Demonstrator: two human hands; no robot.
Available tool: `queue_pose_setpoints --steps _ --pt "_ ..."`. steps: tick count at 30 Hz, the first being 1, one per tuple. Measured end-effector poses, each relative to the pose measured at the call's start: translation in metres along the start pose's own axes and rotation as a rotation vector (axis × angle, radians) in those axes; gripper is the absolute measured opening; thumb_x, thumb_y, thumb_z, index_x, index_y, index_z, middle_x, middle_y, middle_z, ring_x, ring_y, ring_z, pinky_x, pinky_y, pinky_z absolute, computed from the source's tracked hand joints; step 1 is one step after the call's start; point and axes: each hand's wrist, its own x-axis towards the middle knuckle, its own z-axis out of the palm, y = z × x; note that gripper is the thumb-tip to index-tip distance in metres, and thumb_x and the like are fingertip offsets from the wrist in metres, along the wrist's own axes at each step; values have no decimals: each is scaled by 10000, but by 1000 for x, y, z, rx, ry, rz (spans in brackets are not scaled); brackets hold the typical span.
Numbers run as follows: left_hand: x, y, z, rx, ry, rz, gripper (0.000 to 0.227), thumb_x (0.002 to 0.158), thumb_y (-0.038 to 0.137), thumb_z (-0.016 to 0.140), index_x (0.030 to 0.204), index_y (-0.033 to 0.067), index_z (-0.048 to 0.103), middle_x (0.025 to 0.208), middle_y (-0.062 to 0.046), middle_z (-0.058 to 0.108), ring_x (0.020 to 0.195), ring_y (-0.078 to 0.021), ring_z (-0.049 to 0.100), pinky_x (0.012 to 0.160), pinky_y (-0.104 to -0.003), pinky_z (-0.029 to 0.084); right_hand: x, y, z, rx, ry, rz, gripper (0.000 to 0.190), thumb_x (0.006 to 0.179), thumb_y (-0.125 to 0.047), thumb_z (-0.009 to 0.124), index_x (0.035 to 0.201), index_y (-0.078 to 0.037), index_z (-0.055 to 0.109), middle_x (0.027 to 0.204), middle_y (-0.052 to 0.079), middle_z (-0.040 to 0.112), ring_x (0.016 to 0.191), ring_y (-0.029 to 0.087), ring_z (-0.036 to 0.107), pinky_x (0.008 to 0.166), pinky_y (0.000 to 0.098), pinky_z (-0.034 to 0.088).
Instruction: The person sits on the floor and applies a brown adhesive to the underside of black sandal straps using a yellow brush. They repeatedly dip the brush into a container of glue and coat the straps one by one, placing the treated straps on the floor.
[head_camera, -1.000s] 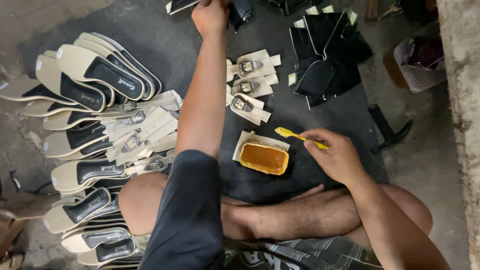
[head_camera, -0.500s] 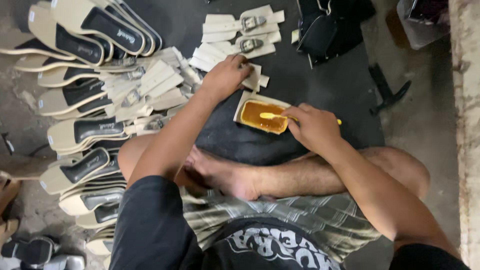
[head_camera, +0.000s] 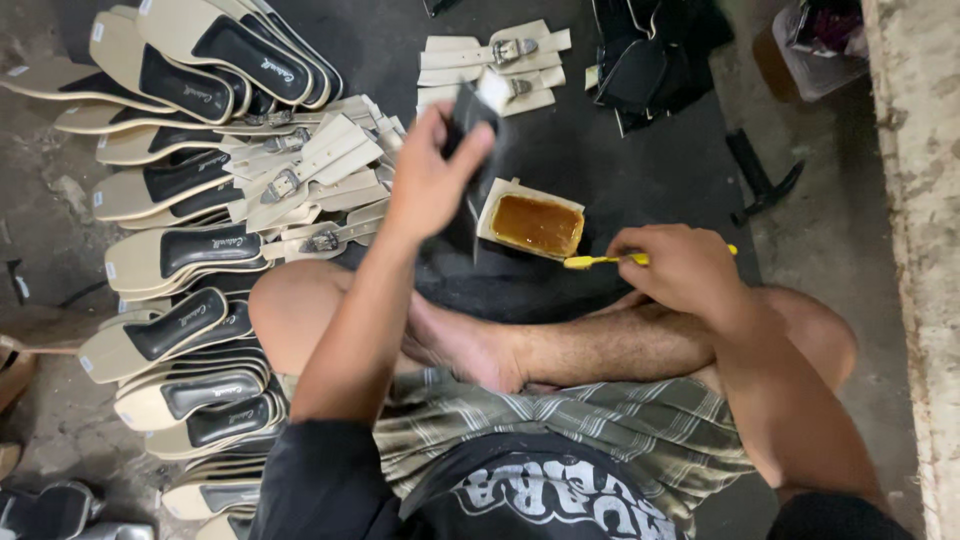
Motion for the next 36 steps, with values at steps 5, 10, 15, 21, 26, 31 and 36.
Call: queue_pose_setpoints --steps 5,10,15,21,26,31,36 --pt "-33 10 27 -411 -262 -222 335 932 141 789 1207 -1 661 1035 -42 746 949 -82 673 844 -261 561 2 1 -1 645 328 101 181 957 -59 737 1138 -66 744 1003 73 745 846 118 671 713 263 524" --pt "-39 21 48 -421 -336 -328 333 905 118 783 1199 -1 682 983 -55 783 880 -62 706 791 -222 582 13 -8 3 624 505 -42 161 974 15 723 1132 -13 725 1041 98 734 940 131 712 802 252 553" --pt "-42 31 46 -272 -348 -236 350 891 116 800 1203 -1 692 1004 -58 793 900 -62 724 811 -228 574 24 -20 -2 460 539 -63 173 952 18 746 1118 -31 745 966 89 716 787 135 688 663 260 511" --pt "-42 20 49 -385 -286 -277 354 908 92 791 1226 -19 680 1048 -67 782 932 -86 720 840 -232 580 25 -22 -3 470 568 -91 166 965 7 753 1117 -59 758 1002 81 725 668 82 638 537 217 449" --pt "-37 8 49 -690 -155 -419 323 930 67 778 1217 -44 682 1058 -72 763 919 -93 701 835 -241 582 13 -19 -3 433 549 -63 174 934 1 768 1093 -70 768 979 71 725 627 71 603 522 230 436" --pt "-37 5 50 -854 -86 -405 405 924 28 779 1281 -60 609 1086 -80 755 954 -101 710 864 -251 592 8 -14 -1 421 518 -22 161 937 0 761 1089 -55 761 951 90 735 625 91 607 534 239 448" --pt "-43 12 55 -678 -155 -321 632 923 8 762 1447 -16 410 1070 -112 770 952 -107 717 849 -248 584 11 -22 4 595 531 -17 175 996 -15 716 1171 -23 709 1019 117 728 816 136 688 661 239 531"
